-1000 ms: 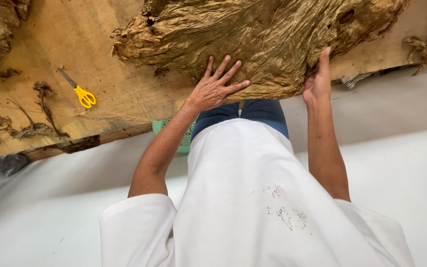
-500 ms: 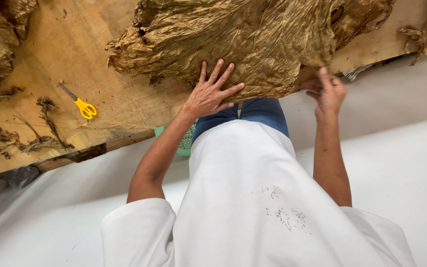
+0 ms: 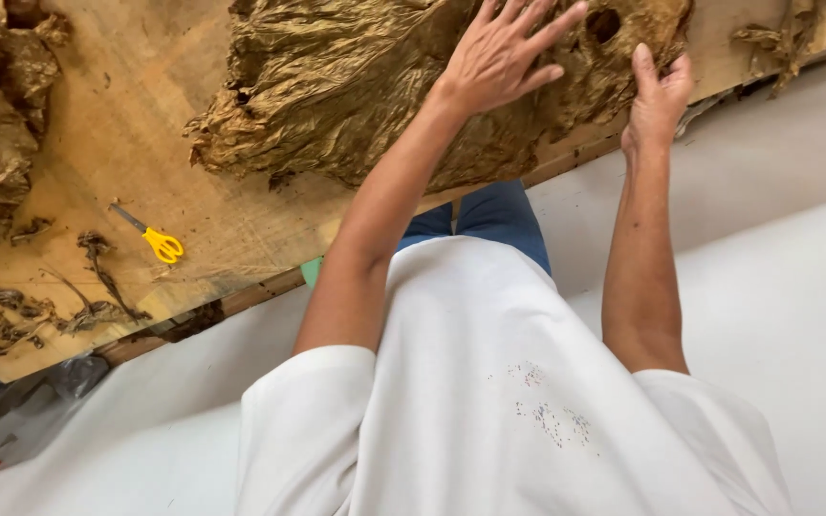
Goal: Flattening and smoothing large dried leaves on a wooden table using stones as weights and a small scraping tool
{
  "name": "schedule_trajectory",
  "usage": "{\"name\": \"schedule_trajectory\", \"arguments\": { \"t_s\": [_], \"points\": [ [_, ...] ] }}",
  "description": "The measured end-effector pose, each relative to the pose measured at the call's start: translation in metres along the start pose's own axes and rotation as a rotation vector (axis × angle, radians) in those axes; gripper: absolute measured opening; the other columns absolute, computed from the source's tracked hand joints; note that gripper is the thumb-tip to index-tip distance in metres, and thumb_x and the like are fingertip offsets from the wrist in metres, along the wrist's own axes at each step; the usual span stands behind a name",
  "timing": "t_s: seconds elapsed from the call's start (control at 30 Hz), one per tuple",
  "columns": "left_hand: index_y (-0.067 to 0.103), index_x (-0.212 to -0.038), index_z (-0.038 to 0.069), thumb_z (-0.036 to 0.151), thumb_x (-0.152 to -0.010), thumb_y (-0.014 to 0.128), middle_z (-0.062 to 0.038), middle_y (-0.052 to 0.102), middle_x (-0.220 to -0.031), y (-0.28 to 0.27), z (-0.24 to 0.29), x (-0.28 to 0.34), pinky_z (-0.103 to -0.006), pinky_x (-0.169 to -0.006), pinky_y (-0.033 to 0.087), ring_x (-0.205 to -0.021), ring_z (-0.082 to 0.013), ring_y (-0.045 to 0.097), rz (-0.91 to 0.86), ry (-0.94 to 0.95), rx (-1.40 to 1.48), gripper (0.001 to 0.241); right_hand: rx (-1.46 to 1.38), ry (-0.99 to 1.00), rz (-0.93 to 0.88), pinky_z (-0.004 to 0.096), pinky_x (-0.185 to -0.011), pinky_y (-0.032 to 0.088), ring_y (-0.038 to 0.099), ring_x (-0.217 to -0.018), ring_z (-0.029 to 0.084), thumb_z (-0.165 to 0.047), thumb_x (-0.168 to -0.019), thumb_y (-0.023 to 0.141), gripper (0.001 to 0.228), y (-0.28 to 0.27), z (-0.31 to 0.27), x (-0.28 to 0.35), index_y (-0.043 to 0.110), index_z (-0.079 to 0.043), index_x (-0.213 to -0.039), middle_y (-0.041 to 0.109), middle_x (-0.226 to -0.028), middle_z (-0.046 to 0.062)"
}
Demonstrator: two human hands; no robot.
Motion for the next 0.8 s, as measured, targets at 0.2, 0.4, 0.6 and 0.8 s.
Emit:
{"name": "schedule_trajectory", "arguments": {
  "t_s": [0.2, 0.4, 0.6, 0.8],
  "points": [
    [-0.004, -0.164, 0.031, 0.105, -0.106, 0.067, -0.013, 0.014, -0.174, 0.020, 0.007, -0.028, -0.0608, -0.124, 0.015, -0.156, -0.0411, 0.013, -0.366, -0.139, 0.112, 0.118, 0.004, 0.162, 0.212, 0.032, -0.086, 0.062, 0.066, -0.090, 0.016, -0.014, -0.089, 0.091, 0.021, -0.055, 0.032, 0.001, 0.071, -0.008, -0.093, 0.073, -0.092, 0.003],
    [-0.009, -0.163, 0.031, 0.110, -0.090, 0.080, -0.015, 0.019, -0.172, 0.018, 0.013, -0.032, -0.0716, -0.118, 0.016, -0.154, -0.0446, 0.016, -0.344, -0.167, 0.043, 0.139, -0.019, 0.272, 0.057, 0.025, -0.079, 0.061, 0.063, -0.083, 0.009, -0.013, -0.092, 0.093, 0.024, -0.091, 0.040, 0.003, 0.069, -0.009, -0.094, 0.067, -0.087, -0.001],
    [-0.005, -0.169, 0.024, 0.082, -0.099, 0.082, -0.024, -0.007, -0.173, -0.041, 0.024, -0.041, -0.0780, -0.121, -0.005, -0.158, -0.0482, -0.008, -0.611, -0.301, 0.269, 0.126, 0.073, 0.214, -0.142, 0.025, -0.097, 0.061, 0.062, -0.116, 0.018, -0.036, -0.091, 0.088, 0.059, -0.065, -0.028, -0.017, 0.055, -0.006, -0.131, 0.060, -0.124, 0.007],
    [0.000, -0.172, 0.023, 0.084, -0.125, 0.090, -0.021, -0.009, -0.167, -0.051, 0.055, -0.040, -0.0821, -0.125, 0.004, -0.154, -0.0464, -0.007, -0.615, -0.280, 0.195, 0.118, 0.327, 0.026, -0.008, 0.028, -0.062, 0.042, 0.042, -0.064, 0.009, -0.082, -0.086, 0.071, 0.076, -0.043, 0.019, -0.117, 0.071, -0.008, -0.103, 0.058, -0.081, -0.004]
  ]
}}
Point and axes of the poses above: each hand's wrist, its own x-axis away from the middle knuckle, its own y-axis out of the palm, z = x × y, the point moved 6 cm from there along -x, towards the middle knuckle
